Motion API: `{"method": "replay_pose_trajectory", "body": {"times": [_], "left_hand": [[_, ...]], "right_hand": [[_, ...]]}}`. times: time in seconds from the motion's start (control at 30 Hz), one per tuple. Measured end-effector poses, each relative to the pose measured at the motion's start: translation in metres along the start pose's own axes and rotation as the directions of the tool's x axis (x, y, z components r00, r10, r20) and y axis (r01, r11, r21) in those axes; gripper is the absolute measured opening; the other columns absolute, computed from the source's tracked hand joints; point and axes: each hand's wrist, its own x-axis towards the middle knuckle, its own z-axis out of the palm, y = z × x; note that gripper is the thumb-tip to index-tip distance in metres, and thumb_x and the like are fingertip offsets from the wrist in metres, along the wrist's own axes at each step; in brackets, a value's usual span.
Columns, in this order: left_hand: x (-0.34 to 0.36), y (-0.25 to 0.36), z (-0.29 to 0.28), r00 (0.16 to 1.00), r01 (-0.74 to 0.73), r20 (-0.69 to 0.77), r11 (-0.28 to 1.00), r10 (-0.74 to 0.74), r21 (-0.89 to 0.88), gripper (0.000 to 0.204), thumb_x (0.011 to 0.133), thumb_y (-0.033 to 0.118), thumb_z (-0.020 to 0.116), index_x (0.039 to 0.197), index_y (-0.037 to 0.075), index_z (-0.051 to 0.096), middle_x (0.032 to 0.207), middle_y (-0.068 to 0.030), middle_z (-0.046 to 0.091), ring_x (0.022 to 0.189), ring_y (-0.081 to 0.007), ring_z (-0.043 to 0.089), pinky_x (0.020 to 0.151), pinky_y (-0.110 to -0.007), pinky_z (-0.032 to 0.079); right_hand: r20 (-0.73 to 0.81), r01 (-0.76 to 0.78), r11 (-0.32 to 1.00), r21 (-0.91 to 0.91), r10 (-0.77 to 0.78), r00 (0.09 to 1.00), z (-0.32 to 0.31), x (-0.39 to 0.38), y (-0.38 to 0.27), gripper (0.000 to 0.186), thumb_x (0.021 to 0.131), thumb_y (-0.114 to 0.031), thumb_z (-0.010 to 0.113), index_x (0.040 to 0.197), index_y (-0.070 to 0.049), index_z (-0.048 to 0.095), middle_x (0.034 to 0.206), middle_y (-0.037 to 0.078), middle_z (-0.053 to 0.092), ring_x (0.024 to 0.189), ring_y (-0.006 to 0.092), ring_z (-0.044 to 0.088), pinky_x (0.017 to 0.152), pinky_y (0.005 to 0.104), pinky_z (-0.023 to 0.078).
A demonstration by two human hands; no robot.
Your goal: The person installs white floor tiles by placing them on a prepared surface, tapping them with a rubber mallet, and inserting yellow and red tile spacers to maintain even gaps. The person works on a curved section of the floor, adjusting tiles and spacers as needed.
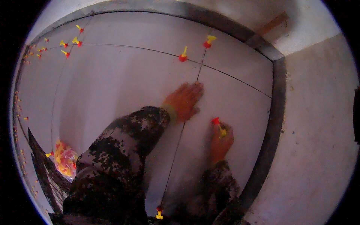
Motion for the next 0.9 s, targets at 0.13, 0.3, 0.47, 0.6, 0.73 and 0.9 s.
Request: {"method": "replay_pose_trajectory", "body": {"times": [0.13, 0.3, 0.47, 0.6, 0.73, 0.9], "left_hand": [[-0.029, 0.012, -0.007, 0.994, -0.1, -0.045, 0.991, 0.097, -0.088, 0.063, 0.095, 0.033, 0.058, 0.148, 0.002, 0.043, 0.16, -0.0144, 0.036, 0.151, -0.0281, 0.028, 0.124, -0.046, 0.021], [-0.041, 0.005, 0.0, 0.989, -0.096, -0.128, 0.988, 0.08, -0.122, 0.057, 0.088, 0.02, 0.061, 0.141, 0.001, 0.052, 0.156, -0.015, 0.041, 0.148, -0.0293, 0.033, 0.123, -0.046, 0.024], [-0.041, 0.005, -0.005, 0.978, -0.034, -0.21, 0.985, -0.003, -0.172, 0.053, 0.087, 0.015, 0.06, 0.137, 0.0, 0.055, 0.153, -0.0167, 0.045, 0.145, -0.0312, 0.037, 0.122, -0.045, 0.026], [-0.038, 0.004, 0.0, 0.961, -0.026, -0.275, 0.977, -0.033, -0.21, 0.049, 0.086, 0.014, 0.061, 0.131, -0.002, 0.058, 0.148, -0.019, 0.048, 0.142, -0.0334, 0.04, 0.12, -0.046, 0.031], [-0.031, -0.003, 0.013, 0.944, 0.084, -0.296, 0.972, -0.148, -0.219, 0.049, 0.086, 0.018, 0.063, 0.131, -0.001, 0.057, 0.15, -0.0183, 0.046, 0.143, -0.0344, 0.039, 0.12, -0.047, 0.031], [-0.031, -0.006, 0.017, 0.925, 0.135, -0.321, 0.965, -0.204, -0.224, 0.05, 0.087, 0.021, 0.065, 0.13, -0.001, 0.056, 0.152, -0.0179, 0.044, 0.143, -0.0359, 0.038, 0.12, -0.047, 0.031]], "right_hand": [[0.134, 0.118, 0.985, -0.124, -0.101, 0.986, 0.025, 0.074, -0.009, 0.03, 0.09, -0.024, 0.074, 0.105, 0.001, 0.067, 0.092, 0.011, 0.071, 0.081, 0.0218, 0.067, 0.076, 0.036, 0.054], [0.387, 0.498, 0.832, -0.244, -0.388, 0.837, 0.073, 0.132, -0.05, 0.027, 0.088, -0.023, 0.074, 0.1, 0.0, 0.067, 0.086, 0.018, 0.072, 0.08, 0.0325, 0.07, 0.077, 0.0409, 0.055], [0.44, 0.562, 0.717, -0.412, -0.383, 0.812, 0.097, 0.143, -0.072, 0.024, 0.087, -0.02, 0.072, 0.093, 0.002, 0.064, 0.09, 0.022, 0.071, 0.087, 0.0392, 0.071, 0.079, 0.048, 0.055], [0.421, 0.52, 0.755, -0.4, -0.352, 0.836, 0.108, 0.142, -0.065, 0.028, 0.086, -0.021, 0.072, 0.095, 0.004, 0.062, 0.092, 0.026, 0.07, 0.088, 0.0437, 0.069, 0.08, 0.051, 0.054], [0.423, 0.48, 0.72, -0.502, -0.279, 0.862, 0.121, 0.129, -0.069, 0.029, 0.087, -0.021, 0.071, 0.097, 0.004, 0.06, 0.092, 0.028, 0.069, 0.088, 0.0466, 0.068, 0.081, 0.0529, 0.054], [0.408, 0.556, 0.677, -0.483, -0.388, 0.827, 0.121, 0.128, -0.063, 0.028, 0.086, -0.02, 0.071, 0.096, 0.004, 0.061, 0.09, 0.027, 0.069, 0.087, 0.0469, 0.067, 0.078, 0.0551, 0.051]]}}
